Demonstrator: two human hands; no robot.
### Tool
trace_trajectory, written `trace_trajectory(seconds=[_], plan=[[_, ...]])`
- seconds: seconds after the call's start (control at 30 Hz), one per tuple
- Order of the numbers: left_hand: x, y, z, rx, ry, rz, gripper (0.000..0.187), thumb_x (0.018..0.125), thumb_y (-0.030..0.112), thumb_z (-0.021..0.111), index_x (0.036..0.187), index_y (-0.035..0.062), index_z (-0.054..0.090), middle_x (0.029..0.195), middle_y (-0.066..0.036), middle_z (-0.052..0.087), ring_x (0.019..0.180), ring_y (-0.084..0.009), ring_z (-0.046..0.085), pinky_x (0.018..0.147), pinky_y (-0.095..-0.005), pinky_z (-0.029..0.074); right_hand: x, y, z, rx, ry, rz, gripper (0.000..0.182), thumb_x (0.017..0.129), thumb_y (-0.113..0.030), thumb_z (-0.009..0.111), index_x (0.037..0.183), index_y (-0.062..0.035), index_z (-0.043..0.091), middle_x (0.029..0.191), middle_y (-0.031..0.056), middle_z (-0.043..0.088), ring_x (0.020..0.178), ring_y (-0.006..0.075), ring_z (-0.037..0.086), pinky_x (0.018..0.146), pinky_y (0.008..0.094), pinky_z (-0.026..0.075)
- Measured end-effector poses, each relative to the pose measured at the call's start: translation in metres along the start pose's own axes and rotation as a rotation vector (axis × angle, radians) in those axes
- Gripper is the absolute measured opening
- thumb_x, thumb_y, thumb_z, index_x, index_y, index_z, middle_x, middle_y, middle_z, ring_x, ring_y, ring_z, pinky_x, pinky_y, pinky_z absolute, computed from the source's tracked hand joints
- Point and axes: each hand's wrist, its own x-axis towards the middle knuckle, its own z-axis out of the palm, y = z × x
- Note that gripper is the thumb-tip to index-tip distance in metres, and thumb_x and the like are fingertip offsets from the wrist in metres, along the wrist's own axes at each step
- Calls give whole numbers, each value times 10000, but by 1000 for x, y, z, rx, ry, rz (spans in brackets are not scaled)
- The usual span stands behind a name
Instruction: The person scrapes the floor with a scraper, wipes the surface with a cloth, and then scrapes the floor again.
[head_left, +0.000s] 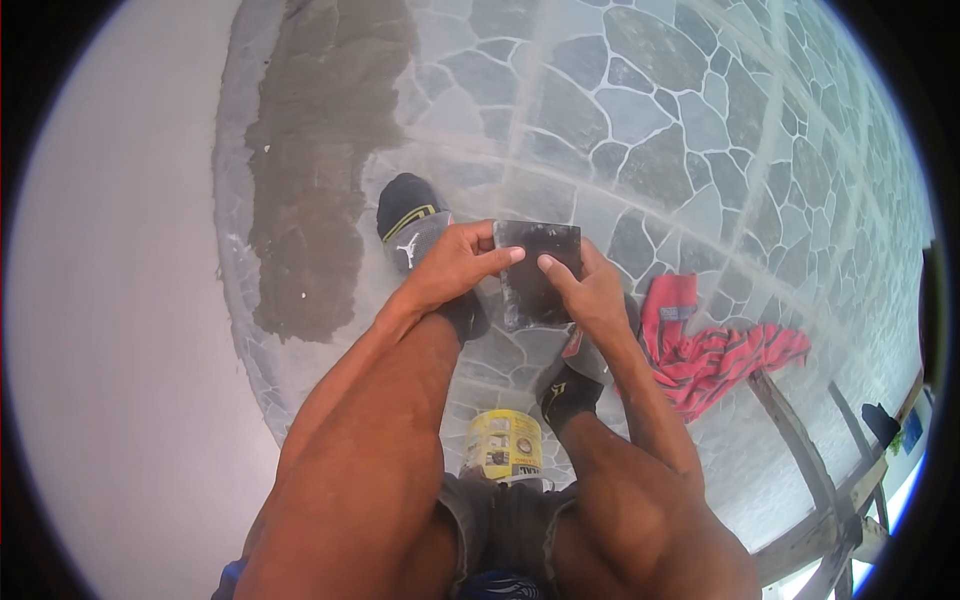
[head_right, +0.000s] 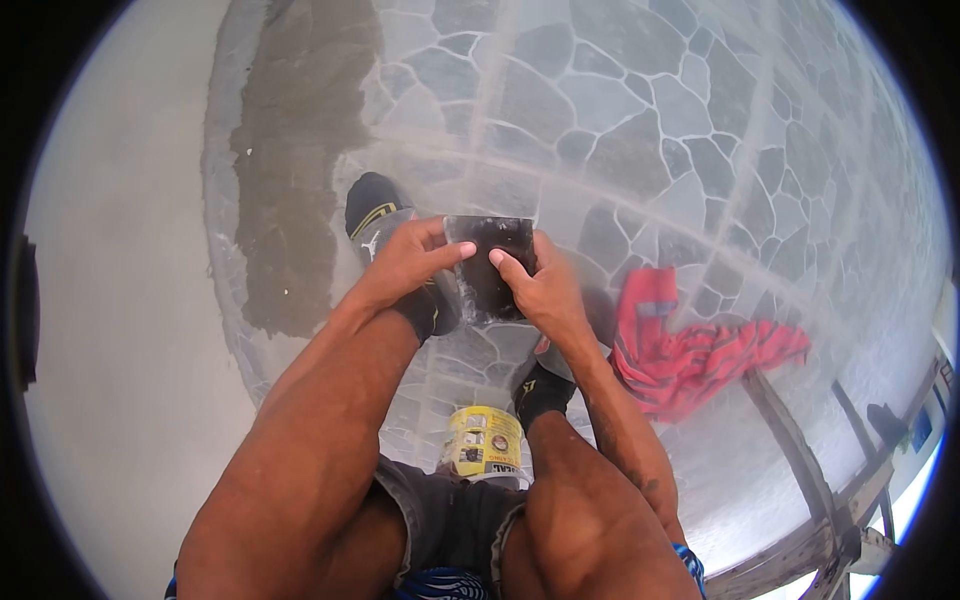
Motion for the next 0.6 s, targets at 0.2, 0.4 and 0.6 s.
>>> trace_trajectory(seconds=[0.2,0.4,0.6], plan=[[2,-7,0,-120,11,55,268,929,265,751,1001,10,718,789,15,661,725,-51,564,652,-233,454,-5,3,-5,17,-48,42,339,964,-249,690,1183,5,638,919,61,690,861,126,621,781,296,510],[4,-18,-3,-145,52,75,258,930,265,749,959,12,709,770,18,648,709,-42,543,632,-230,436,-26,38,-75,-455,312,-62,347,976,-244,646,1233,-12,628,970,178,704,914,320,695,830,401,529],[1,-13,-4,-145,46,76,272,935,271,739,991,7,705,802,14,658,738,-41,552,659,-231,445,-89,76,-132,-1100,349,-57,489,889,-170,704,1328,0,571,1321,274,553,1213,417,557,1000,486,456]])
